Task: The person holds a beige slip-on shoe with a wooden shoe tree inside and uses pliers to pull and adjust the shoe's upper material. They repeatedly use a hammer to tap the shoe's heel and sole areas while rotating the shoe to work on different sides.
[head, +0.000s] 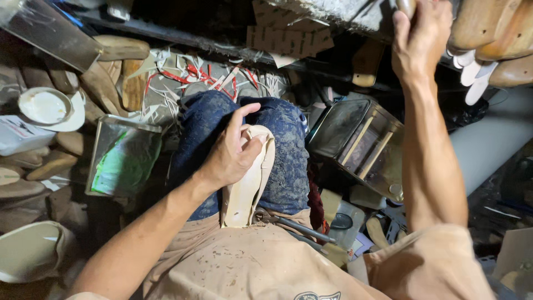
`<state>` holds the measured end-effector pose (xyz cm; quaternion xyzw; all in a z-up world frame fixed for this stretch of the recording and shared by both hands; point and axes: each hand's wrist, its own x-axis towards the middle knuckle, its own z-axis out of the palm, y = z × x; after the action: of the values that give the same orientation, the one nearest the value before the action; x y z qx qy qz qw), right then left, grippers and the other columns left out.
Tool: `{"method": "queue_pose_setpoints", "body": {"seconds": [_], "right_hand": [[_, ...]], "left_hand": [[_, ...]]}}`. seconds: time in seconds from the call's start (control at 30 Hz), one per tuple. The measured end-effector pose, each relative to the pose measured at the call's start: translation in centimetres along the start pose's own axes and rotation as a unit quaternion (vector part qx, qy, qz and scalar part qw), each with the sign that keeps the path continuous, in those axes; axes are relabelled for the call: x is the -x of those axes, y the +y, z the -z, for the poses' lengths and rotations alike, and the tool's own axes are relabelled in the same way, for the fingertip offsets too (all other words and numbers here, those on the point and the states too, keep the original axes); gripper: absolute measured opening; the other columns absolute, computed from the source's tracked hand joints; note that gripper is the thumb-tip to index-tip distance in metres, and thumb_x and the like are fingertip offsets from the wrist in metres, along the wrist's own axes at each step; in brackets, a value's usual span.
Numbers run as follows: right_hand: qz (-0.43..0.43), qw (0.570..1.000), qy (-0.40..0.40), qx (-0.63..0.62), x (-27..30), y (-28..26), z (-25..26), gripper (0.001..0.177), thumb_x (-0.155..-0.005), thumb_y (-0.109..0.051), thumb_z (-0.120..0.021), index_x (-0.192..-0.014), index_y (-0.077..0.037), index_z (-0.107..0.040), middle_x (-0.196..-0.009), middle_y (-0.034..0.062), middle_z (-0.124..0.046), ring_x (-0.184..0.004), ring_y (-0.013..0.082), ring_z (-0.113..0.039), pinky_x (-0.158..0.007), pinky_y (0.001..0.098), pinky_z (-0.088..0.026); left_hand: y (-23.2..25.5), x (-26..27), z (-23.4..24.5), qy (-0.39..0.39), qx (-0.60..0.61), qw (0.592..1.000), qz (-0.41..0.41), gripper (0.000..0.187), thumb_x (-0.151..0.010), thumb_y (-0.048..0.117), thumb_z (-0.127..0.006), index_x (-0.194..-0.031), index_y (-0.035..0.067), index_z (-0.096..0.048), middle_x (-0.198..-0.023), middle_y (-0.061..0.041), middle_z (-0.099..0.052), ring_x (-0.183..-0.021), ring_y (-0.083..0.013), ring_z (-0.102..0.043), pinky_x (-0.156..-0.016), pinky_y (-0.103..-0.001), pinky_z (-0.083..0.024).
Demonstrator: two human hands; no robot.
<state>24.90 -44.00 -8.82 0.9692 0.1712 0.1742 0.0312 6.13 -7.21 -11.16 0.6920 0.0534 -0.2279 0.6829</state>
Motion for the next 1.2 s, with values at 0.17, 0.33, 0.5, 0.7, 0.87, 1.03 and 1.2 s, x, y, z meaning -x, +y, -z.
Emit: {"method": "queue_pose_setpoints", "body": {"seconds": [0.17, 0.33, 0.5, 0.7, 0.87, 1.03, 1.2], "right_hand": [[-0.277, 0.850, -0.057, -0.444, 6.3, -12.2, 8.7, 0.019, -0.108, -0.014, -0.057, -0.100, -0.011, -0.040, -0.079, 0.0000, -0.047, -0.064, 0.0093, -0.044, -0.054, 0.0292, -0.041], [-0.097, 0.877, -0.068, -0.466, 14.3, -18.8, 9.8, 0.028, -0.088, -0.009, -0.073, -0.064, -0.010, -0.058, -0.057, 0.0082, -0.058, -0.042, 0.0268, -0.054, -0.043, 0.0345, -0.046], [0.025, 0.898, 0.015, -0.439, 14.5, -20.1, 10.1, 0.018, -0.089, -0.012, -0.072, -0.078, -0.008, -0.059, -0.061, 0.0077, -0.058, -0.040, 0.0260, -0.051, -0.036, 0.0360, -0.043], [0.033, 0.908, -0.004, -0.417, 14.8, -19.5, 9.3, 0.012, -0.090, -0.019, -0.071, -0.085, -0.009, -0.065, -0.069, 0.0048, -0.063, -0.049, 0.0255, -0.062, -0.047, 0.0336, -0.052], [-0.141, 0.828, -0.203, -0.504, 11.0, -16.5, 11.3, 0.050, -0.099, -0.020, -0.059, -0.050, -0.021, -0.064, -0.046, -0.0029, -0.062, -0.039, 0.0151, -0.058, -0.052, 0.0273, -0.050], [-0.070, 0.968, -0.135, -0.198, 2.0, -5.6, 9.4, 0.027, -0.116, -0.024, -0.064, -0.121, 0.002, -0.064, -0.078, 0.0203, -0.053, -0.069, 0.0413, -0.052, -0.062, 0.0539, -0.040], [-0.045, 0.990, -0.131, -0.028, -2.9, 1.7, 0.7, 0.032, -0.111, -0.036, -0.069, -0.101, -0.006, -0.067, -0.086, 0.0246, -0.069, -0.078, 0.0539, -0.065, -0.064, 0.0587, -0.046]], "left_hand": [[0.2, 0.4, 0.3, -0.027, 0.041, 0.998, -0.042, 0.059, -0.089, 0.012, -0.054, -0.146, 0.008, -0.041, -0.091, -0.005, -0.062, -0.075, -0.0117, -0.056, -0.070, -0.026, -0.049], [-0.4, 0.6, 0.6, -0.050, -0.045, 0.996, -0.056, 0.083, -0.075, 0.022, -0.068, -0.153, 0.018, -0.040, -0.114, -0.012, -0.072, -0.106, -0.0299, -0.066, -0.099, -0.043, -0.049], [-0.3, 0.8, 0.6, -0.067, -0.038, 0.996, -0.047, 0.092, -0.072, 0.023, -0.067, -0.157, 0.018, -0.033, -0.118, -0.010, -0.071, -0.112, -0.0296, -0.064, -0.104, -0.046, -0.045], [-0.7, 0.8, 0.5, -0.049, -0.047, 0.995, -0.068, 0.093, -0.071, 0.021, -0.067, -0.156, 0.011, -0.031, -0.114, -0.018, -0.070, -0.109, -0.0384, -0.067, -0.098, -0.050, -0.050], [-3.3, 4.1, 0.7, -0.037, -0.041, 0.998, -0.040, 0.076, -0.078, 0.040, -0.070, -0.143, 0.008, -0.051, -0.118, -0.024, -0.069, -0.111, -0.0429, -0.067, -0.095, -0.052, -0.051], [0.9, 5.8, 2.3, -0.054, 0.100, 0.990, -0.084, 0.067, -0.083, 0.039, -0.075, -0.138, 0.005, -0.055, -0.123, -0.017, -0.069, -0.111, -0.0276, -0.067, -0.092, -0.039, -0.056], [3.9, 3.8, 1.9, 0.079, -0.133, 0.976, -0.152, 0.074, -0.091, 0.032, -0.072, -0.148, -0.003, -0.041, -0.144, -0.014, -0.058, -0.132, -0.0195, -0.053, -0.115, -0.030, -0.033]]}}
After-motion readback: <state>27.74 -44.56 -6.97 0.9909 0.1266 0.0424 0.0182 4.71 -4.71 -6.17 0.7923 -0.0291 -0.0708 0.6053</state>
